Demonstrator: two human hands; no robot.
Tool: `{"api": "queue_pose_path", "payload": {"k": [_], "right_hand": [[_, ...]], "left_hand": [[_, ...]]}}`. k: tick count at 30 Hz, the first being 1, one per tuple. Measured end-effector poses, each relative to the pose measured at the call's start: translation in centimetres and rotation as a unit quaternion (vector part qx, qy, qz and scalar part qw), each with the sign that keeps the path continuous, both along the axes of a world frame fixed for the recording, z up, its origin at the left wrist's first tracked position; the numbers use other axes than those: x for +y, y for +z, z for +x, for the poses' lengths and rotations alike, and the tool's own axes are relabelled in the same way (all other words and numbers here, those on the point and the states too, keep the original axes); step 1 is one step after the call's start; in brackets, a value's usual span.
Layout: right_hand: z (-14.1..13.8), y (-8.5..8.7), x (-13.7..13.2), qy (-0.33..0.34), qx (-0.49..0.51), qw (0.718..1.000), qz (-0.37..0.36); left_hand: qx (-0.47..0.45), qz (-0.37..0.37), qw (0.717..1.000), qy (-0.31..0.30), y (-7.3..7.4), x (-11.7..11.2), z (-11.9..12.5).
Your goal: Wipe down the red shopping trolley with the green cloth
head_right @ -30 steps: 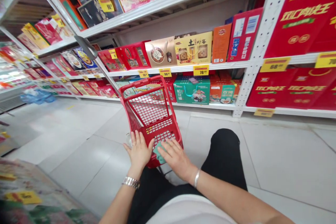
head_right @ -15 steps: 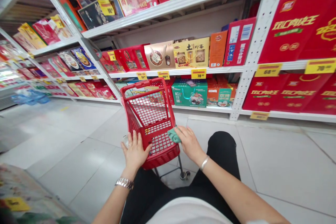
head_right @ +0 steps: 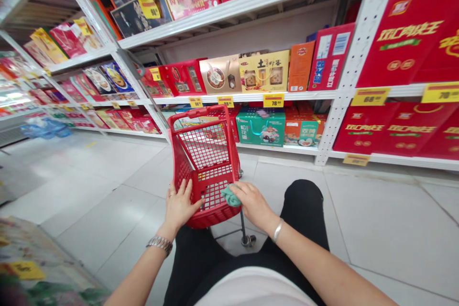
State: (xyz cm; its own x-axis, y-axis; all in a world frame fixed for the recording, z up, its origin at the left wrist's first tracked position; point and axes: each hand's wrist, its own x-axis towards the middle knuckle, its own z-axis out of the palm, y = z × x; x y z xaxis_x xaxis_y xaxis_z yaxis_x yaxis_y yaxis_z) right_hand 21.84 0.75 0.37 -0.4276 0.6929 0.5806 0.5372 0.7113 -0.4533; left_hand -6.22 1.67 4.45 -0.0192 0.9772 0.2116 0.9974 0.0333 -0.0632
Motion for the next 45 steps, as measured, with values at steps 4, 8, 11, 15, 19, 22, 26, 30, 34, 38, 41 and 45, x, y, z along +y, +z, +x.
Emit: {"api": "queue_pose_path", "payload": {"k": [4, 8, 11, 15, 19, 22, 26, 30, 34, 38, 41, 45], "right_hand": [[0.4, 1.5, 3.6, 0.025, -0.015, 1.000, 0.000], [0.4, 3.4, 8.4, 0.053, -0.041, 0.998, -0.003], [0.0, 5.1, 11.4, 0.054, -0.077, 0.995, -0.013], [-0.5, 6.7, 13.4, 0.053, -0.122, 0.991, -0.032], [-0.2, 7.1, 13.4, 0.044, -0.147, 0.987, -0.052], [-0.2, 7.2, 12.9, 0.033, -0.172, 0.983, -0.064], [-1.0, 7.9, 12.0, 0.027, -0.198, 0.977, -0.070], [-1.9, 8.2, 10.4, 0.025, -0.202, 0.977, -0.065], [-2.5, 7.0, 8.9, 0.023, -0.165, 0.985, -0.052], [-3.2, 5.3, 7.9, 0.029, -0.070, 0.997, -0.026], [-3.9, 4.6, 7.5, 0.034, -0.059, 0.998, -0.014], [-3.9, 4.6, 7.3, 0.034, -0.087, 0.996, 0.004]], "left_hand": [[-0.013, -0.001, 1.000, -0.009, -0.1, -0.2, -0.7], [-0.028, -0.013, 0.999, -0.028, 0.2, -0.9, -0.9], [-0.037, -0.027, 0.998, -0.043, 0.5, -1.5, -1.1], [-0.042, -0.015, 0.997, -0.068, 0.3, -1.8, -1.8], [-0.051, 0.007, 0.993, -0.105, -0.1, -1.2, -2.9], [-0.060, 0.022, 0.988, -0.142, -0.2, 0.0, -4.3], [-0.052, 0.022, 0.978, -0.202, -0.2, 1.9, -6.5], [-0.013, 0.043, 0.980, -0.193, -0.1, 3.3, -8.4], [-0.044, 0.107, 0.992, -0.047, -0.2, 3.8, -7.4], [-0.154, 0.108, 0.981, 0.046, -1.3, 3.5, -2.1], [-0.152, 0.068, 0.985, 0.040, -1.9, 3.0, 1.6], [-0.091, 0.040, 0.994, 0.051, -1.6, 2.9, 2.5]]}}
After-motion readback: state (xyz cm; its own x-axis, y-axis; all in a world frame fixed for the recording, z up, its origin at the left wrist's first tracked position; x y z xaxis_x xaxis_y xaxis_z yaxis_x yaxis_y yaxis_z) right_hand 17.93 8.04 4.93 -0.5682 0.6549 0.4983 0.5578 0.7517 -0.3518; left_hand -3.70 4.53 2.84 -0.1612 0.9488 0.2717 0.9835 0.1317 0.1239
